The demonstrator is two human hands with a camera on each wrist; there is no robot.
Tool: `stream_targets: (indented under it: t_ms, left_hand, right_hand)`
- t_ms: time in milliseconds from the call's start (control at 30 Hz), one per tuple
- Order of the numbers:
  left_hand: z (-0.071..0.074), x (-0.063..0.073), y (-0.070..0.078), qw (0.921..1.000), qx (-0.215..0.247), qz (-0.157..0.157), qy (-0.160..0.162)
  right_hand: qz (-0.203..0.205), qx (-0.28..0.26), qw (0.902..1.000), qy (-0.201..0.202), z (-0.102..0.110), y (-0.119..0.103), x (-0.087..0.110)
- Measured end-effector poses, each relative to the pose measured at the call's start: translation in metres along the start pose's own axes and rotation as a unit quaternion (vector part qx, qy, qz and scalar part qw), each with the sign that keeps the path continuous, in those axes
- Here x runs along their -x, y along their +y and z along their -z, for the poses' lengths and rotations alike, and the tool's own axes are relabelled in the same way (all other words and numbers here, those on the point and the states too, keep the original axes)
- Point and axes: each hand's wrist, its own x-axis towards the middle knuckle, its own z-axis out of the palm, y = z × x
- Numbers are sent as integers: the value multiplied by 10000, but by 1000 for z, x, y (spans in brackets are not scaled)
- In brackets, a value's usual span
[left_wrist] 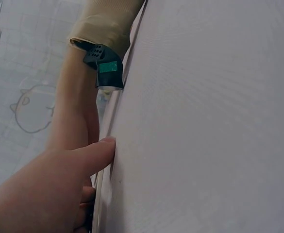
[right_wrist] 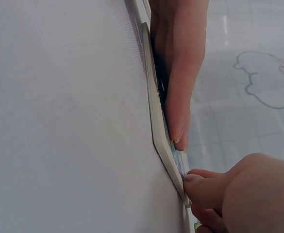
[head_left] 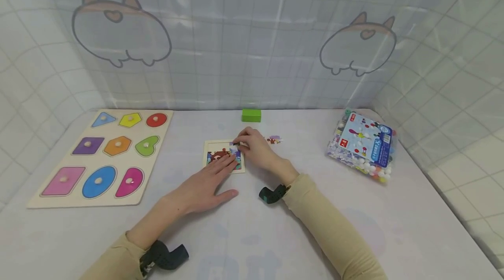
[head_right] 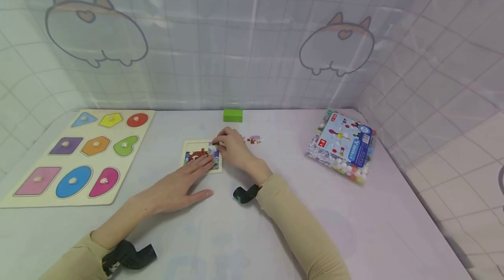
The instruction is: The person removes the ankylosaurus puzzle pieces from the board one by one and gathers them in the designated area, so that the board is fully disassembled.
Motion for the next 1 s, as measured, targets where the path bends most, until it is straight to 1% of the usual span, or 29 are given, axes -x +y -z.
stream_targets:
  t_ms: [167,567,1000]
  left_hand:
    - [0,-1,-1,10000,-57,-28,18]
    - [0,-1,0,10000,19,40,34]
    - [0,-1,0,10000,62,37,29]
  right_hand:
    - [-42,-82,9999,-59,1,1,0]
    - [-193,-50,9996,-182,-2,0,-2]
    - [-324,-131,9992,-171,-4,0,-1]
